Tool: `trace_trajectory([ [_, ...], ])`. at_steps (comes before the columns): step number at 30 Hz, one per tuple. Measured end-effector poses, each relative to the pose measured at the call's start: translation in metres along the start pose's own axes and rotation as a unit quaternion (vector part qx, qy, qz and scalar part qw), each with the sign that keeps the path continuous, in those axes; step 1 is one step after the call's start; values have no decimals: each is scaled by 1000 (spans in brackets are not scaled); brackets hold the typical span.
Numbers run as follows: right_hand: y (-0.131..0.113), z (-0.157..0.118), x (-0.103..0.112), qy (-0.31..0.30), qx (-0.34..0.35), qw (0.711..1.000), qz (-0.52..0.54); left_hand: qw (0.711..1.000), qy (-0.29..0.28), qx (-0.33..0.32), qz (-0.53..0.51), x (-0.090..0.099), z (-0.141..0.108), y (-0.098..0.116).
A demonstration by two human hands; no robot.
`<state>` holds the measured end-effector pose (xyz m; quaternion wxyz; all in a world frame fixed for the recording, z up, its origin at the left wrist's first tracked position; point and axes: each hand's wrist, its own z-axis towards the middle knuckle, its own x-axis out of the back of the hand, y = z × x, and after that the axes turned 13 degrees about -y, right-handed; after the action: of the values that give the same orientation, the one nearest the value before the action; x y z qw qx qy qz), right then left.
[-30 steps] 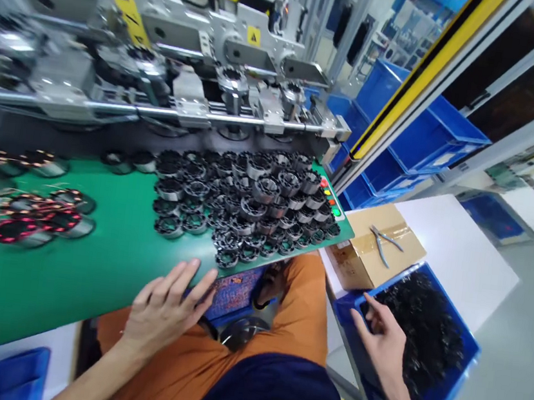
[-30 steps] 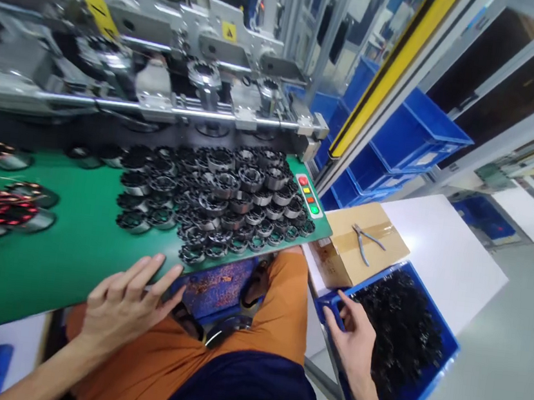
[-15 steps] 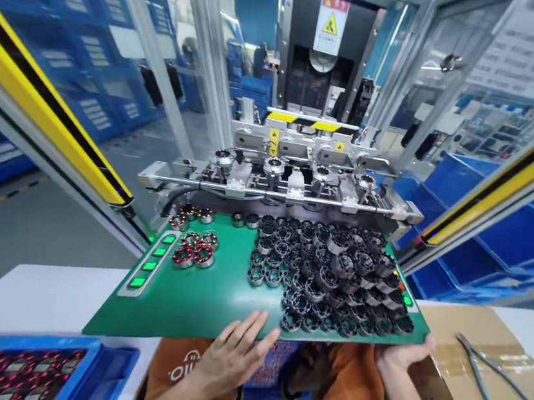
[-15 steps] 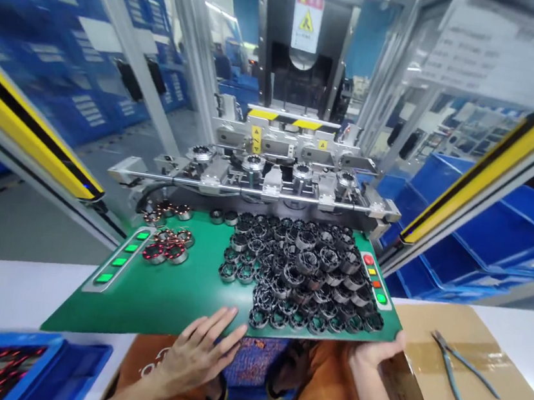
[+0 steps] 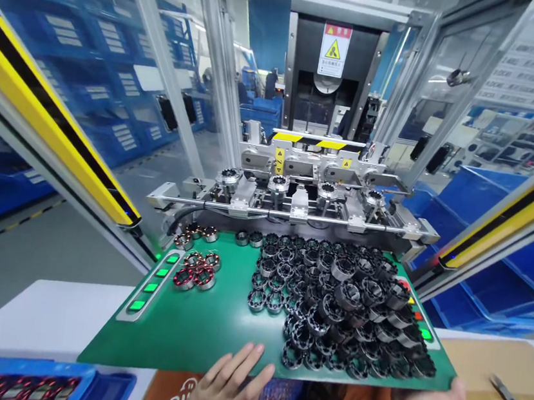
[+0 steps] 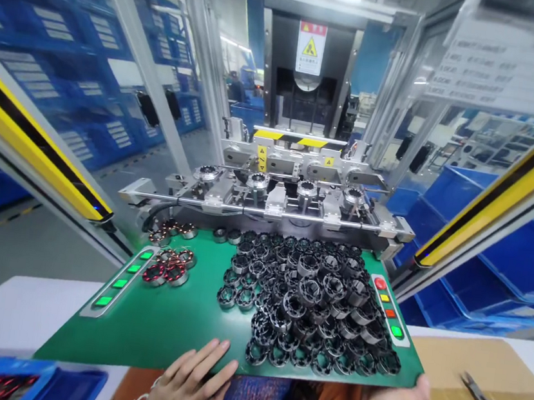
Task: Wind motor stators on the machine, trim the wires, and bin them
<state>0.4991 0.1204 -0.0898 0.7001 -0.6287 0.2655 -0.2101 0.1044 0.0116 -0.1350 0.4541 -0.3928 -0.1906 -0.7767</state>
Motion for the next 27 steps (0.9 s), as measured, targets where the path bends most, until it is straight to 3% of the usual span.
trace_trajectory([
  [11, 1, 1, 2, 26, -20, 998, 45, 1000, 22, -12, 9, 4, 6, -2],
  [27, -1, -3, 2, 9, -20, 999, 47, 999, 2, -11, 32, 1, -3, -3],
])
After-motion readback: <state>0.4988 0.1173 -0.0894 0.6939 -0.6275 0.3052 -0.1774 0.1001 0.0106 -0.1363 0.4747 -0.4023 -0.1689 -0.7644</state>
